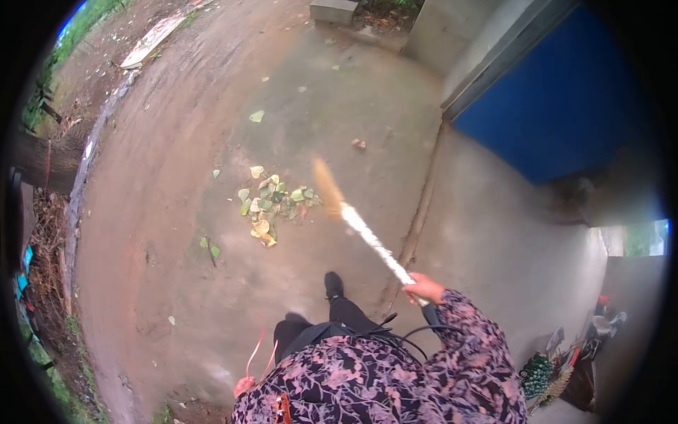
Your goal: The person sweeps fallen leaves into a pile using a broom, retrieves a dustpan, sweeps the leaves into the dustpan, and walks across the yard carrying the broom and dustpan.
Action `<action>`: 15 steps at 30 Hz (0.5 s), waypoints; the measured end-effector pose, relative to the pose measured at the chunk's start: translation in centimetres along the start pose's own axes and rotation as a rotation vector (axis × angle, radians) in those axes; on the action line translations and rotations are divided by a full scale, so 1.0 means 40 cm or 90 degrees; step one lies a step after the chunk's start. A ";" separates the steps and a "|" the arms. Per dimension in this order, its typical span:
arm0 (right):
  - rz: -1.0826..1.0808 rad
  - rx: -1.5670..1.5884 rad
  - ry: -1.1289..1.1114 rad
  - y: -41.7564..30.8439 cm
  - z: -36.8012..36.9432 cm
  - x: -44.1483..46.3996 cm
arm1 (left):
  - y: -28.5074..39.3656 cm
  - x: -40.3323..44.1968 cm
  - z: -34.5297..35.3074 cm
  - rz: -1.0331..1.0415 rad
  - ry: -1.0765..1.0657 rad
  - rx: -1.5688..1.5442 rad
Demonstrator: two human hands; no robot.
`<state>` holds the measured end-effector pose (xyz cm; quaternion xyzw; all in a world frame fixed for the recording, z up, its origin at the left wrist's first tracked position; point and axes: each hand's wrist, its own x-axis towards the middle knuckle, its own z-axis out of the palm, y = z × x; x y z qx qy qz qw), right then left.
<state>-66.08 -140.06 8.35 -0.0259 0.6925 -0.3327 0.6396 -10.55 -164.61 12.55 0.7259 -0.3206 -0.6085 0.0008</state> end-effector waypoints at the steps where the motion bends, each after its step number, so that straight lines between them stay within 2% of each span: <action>1: 0.000 0.006 -0.003 0.002 0.005 -0.042 | 0.010 0.011 0.006 0.010 -0.006 -0.025; 3: 0.105 0.136 0.166 0.015 0.012 -0.109 | 0.054 0.017 0.018 0.008 -0.009 -0.010; 4: 0.115 0.148 0.166 0.027 0.011 -0.109 | 0.072 0.025 0.015 0.006 -0.013 0.000; 5: 0.080 0.153 0.199 0.044 0.015 -0.099 | 0.045 0.071 -0.012 -0.017 -0.052 -0.070; 6: 0.047 0.158 0.232 0.057 0.018 -0.084 | 0.079 0.081 -0.012 -0.078 -0.033 -0.054; 8: 0.095 0.257 0.252 0.050 0.010 0.005 | 0.077 0.120 -0.044 -0.021 -0.029 0.097; 10: 0.113 0.305 0.210 0.024 0.005 0.138 | 0.108 0.147 -0.070 -0.019 0.011 0.095; 12: 0.102 0.345 0.175 -0.016 0.036 0.278 | 0.276 0.121 -0.025 0.009 -0.051 0.108; 13: 0.141 0.287 0.159 -0.051 0.068 0.353 | 0.325 0.130 -0.020 -0.026 -0.027 0.049; 15: 0.141 0.216 0.083 -0.146 0.146 0.464 | 0.399 0.165 -0.008 -0.011 0.025 0.077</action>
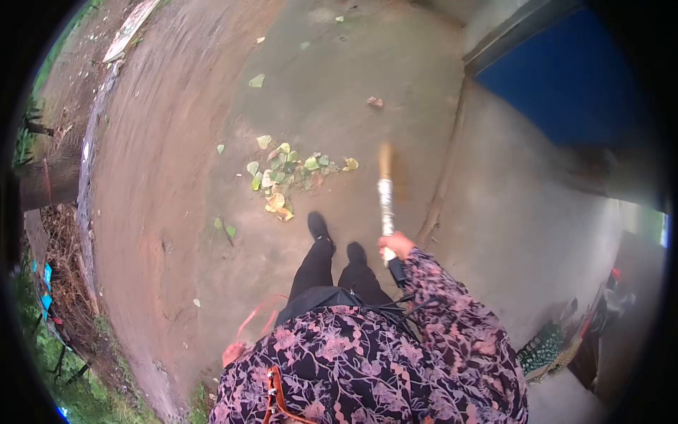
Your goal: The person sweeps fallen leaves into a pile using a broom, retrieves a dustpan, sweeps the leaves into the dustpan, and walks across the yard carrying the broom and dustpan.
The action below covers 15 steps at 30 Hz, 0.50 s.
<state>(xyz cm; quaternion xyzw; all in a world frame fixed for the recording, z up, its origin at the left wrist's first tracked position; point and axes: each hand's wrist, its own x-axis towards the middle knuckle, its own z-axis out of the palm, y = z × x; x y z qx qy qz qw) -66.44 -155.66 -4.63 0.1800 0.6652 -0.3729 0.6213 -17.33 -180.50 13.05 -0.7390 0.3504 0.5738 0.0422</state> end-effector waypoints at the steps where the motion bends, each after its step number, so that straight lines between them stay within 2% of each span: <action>1: -0.009 -0.036 -0.052 -0.059 0.064 -0.004 | 0.036 0.013 -0.008 0.021 0.040 0.035; 5: -0.034 -0.044 -0.105 -0.171 0.171 0.002 | 0.198 0.072 -0.009 0.034 -0.025 0.053; 6: -0.036 -0.037 -0.089 -0.190 0.153 -0.029 | 0.241 0.087 0.002 0.040 -0.032 0.060; 9: -0.099 0.004 -0.175 -0.221 0.051 -0.118 | 0.352 0.163 0.041 0.066 -0.059 0.069; 11: -0.140 0.034 -0.086 -0.274 -0.011 -0.260 | 0.418 0.199 0.082 0.090 -0.067 0.029; 12: -0.147 0.038 -0.079 -0.274 -0.061 -0.270 | 0.464 0.182 0.120 0.090 -0.078 0.037; 14: -0.206 -0.016 0.058 -0.264 -0.161 -0.271 | 0.499 0.195 0.164 0.102 -0.105 0.056; 15: -0.209 -0.011 0.058 -0.275 -0.200 -0.257 | 0.514 0.199 0.183 0.108 -0.126 0.073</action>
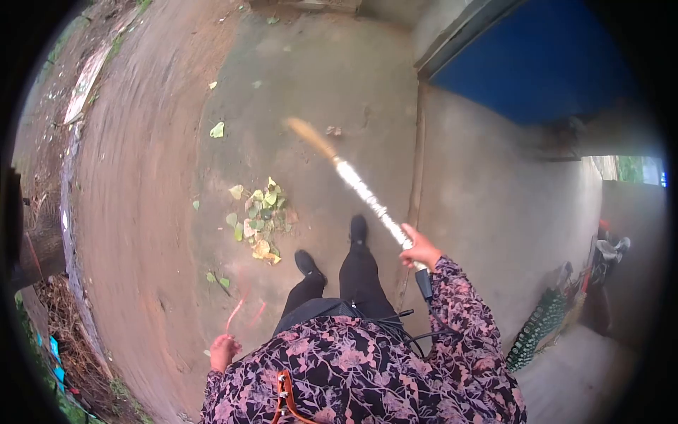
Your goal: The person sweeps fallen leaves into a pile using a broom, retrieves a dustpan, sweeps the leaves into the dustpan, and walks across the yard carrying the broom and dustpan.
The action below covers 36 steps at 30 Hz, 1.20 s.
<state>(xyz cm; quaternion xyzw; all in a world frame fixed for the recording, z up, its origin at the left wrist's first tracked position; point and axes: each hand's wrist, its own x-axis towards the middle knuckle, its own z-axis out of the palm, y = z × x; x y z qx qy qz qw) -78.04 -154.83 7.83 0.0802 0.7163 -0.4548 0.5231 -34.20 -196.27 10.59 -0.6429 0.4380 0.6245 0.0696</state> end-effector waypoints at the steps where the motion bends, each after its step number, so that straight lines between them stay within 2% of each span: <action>1: -0.015 -0.055 0.054 -0.016 -0.039 0.033 | 0.017 0.002 0.019 0.001 0.002 0.012; 2: -0.029 -0.112 0.108 -0.034 -0.076 0.080 | 0.034 0.002 0.036 0.003 0.005 0.012; 3: -0.031 -0.112 0.103 -0.059 -0.098 0.141 | 0.045 -0.004 0.051 -0.004 0.011 0.022; 7: 0.044 0.016 0.226 -0.126 -0.110 0.476 | 0.054 -0.053 0.111 -0.045 0.088 0.024; 8: 0.049 0.075 0.192 -0.147 -0.086 0.536 | 0.057 -0.067 0.130 -0.066 0.117 0.044; 9: 0.076 0.025 0.200 -0.180 -0.036 0.561 | 0.063 -0.084 0.155 -0.089 0.146 0.080; 11: 0.084 -0.077 0.118 -0.158 0.038 0.609 | 0.085 -0.112 0.214 -0.116 0.138 0.098; 12: 0.089 -0.173 0.026 -0.128 0.049 0.633 | 0.102 -0.127 0.243 -0.135 0.120 0.110; 14: 0.081 -0.207 -0.149 -0.195 0.028 0.579 | 0.162 -0.119 0.335 -0.136 0.098 0.085; 18: 0.062 -0.081 -0.269 -0.339 -0.139 0.544 | 0.328 -0.073 0.519 -0.081 0.087 0.088; 20: 0.078 -0.062 -0.303 -0.432 -0.253 0.519 | 0.409 -0.046 0.605 -0.012 0.063 0.010; 23: 0.037 -0.126 -0.262 -0.507 -0.411 0.533 | 0.473 -0.026 0.663 -0.008 0.044 0.019; 25: -0.107 -0.227 -0.118 -0.534 -0.505 0.578 | 0.479 -0.006 0.676 -0.026 0.041 0.013; 26: -0.111 -0.236 -0.116 -0.546 -0.542 0.616 | 0.476 0.004 0.680 -0.024 0.039 0.004; 28: -0.182 -0.294 0.060 -0.572 -0.587 0.701 | 0.467 0.021 0.679 -0.072 0.075 0.005; 29: -0.181 -0.300 0.057 -0.604 -0.596 0.741 | 0.461 0.029 0.678 -0.077 0.079 0.004; 31: -0.047 -0.164 0.136 -0.701 -0.567 0.810 | 0.482 0.041 0.692 -0.104 0.082 0.017; 32: -0.041 -0.168 0.129 -0.720 -0.543 0.850 | 0.492 0.043 0.698 -0.124 0.084 0.036; 34: 0.004 -0.102 0.115 -0.722 -0.489 0.957 | 0.525 0.077 0.701 -0.135 0.092 0.031; 36: 0.038 -0.142 0.080 -0.672 -0.366 1.012 | 0.535 0.142 0.688 -0.122 0.059 0.056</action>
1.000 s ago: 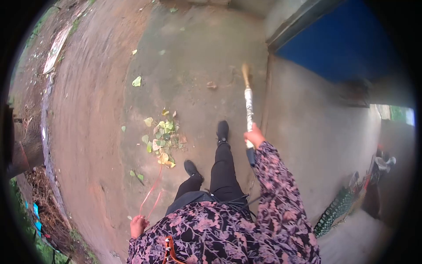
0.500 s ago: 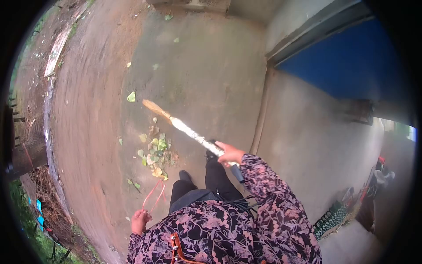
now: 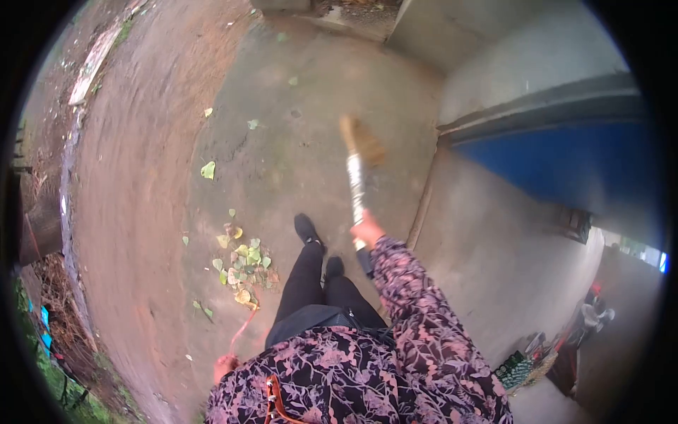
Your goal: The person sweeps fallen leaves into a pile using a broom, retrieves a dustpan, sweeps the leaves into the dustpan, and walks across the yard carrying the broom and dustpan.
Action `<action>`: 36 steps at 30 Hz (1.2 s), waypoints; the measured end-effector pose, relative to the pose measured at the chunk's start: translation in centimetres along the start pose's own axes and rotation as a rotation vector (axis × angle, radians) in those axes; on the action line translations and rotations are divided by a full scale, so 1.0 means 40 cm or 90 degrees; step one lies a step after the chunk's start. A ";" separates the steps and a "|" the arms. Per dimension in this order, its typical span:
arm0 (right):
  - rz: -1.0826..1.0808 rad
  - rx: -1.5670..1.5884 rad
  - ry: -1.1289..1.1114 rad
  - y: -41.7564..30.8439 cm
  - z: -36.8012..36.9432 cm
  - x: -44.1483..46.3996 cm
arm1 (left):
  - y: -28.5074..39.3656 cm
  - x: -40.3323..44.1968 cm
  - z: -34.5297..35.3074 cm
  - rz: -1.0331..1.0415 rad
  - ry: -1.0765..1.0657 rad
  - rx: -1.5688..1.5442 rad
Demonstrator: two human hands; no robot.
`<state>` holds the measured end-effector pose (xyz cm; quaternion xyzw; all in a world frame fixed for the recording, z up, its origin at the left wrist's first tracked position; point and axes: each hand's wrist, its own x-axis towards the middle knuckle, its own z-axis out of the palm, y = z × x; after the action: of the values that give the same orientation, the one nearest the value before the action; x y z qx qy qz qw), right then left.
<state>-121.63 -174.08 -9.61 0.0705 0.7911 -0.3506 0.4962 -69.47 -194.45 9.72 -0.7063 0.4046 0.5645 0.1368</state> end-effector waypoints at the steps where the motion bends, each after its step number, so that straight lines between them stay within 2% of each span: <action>1: -0.007 -0.071 -0.056 -0.010 0.062 -0.020 | -0.026 0.034 -0.007 0.195 -0.004 0.045; 2: -0.016 -0.137 -0.112 -0.032 0.114 -0.047 | 0.017 0.020 0.001 0.183 0.001 0.043; 4: 0.014 -0.125 -0.270 -0.125 0.156 -0.120 | 0.216 -0.006 0.039 0.004 0.018 -0.064; 6: 0.005 -0.068 -0.416 -0.189 0.139 -0.115 | 0.309 0.011 0.043 0.020 0.005 -0.075; 10: -0.031 -0.200 -0.453 -0.362 0.042 -0.157 | 0.437 0.065 0.039 0.103 -0.001 -0.111; 14: -0.141 -0.244 -0.371 -0.457 -0.101 -0.105 | 0.516 0.083 0.064 0.100 0.029 -0.165; 18: -0.405 -0.343 -0.107 -0.498 -0.221 0.061 | 0.536 0.085 0.105 0.069 0.022 -0.153; 19: -0.335 -0.284 -0.080 -0.547 -0.237 0.073 | 0.545 0.076 0.120 0.044 0.040 -0.157; 20: -0.334 -0.289 -0.080 -0.575 -0.235 0.114 | 0.554 0.063 0.137 0.016 0.058 -0.159; 22: -0.203 -0.214 -0.024 -0.633 -0.221 0.221 | 0.586 0.026 0.175 0.003 0.078 -0.169; 24: -0.089 -0.042 -0.059 -0.678 -0.177 0.270 | 0.566 0.031 0.205 -0.015 0.115 -0.190; 25: -0.056 -0.104 -0.084 -0.673 -0.153 0.292 | 0.589 0.021 0.231 -0.042 0.103 -0.207; 26: -0.039 -0.191 -0.125 -0.692 -0.136 0.287 | 0.610 -0.005 0.260 -0.073 0.090 -0.223; 28: -0.032 -0.211 -0.293 -0.721 -0.127 0.278 | 0.661 -0.020 0.317 -0.074 0.087 -0.205; 30: 0.044 -0.156 -0.441 -0.780 -0.151 0.295 | 0.721 -0.032 0.373 -0.073 0.097 -0.197; 32: 0.078 -0.124 -0.570 -0.879 -0.210 0.306 | 0.803 -0.048 0.422 -0.044 0.107 -0.284; 35: 0.004 -0.198 -0.587 -0.941 -0.273 0.371 | 0.861 -0.061 0.455 -0.029 0.102 -0.303; 36: -0.133 -0.198 -0.569 -0.972 -0.298 0.385 | 0.859 -0.064 0.462 -0.036 0.111 -0.313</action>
<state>-155.92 -199.22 -0.48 -0.2415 0.5461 -0.2722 0.7546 -107.20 -203.17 15.09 -0.7751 0.2456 0.5791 -0.0587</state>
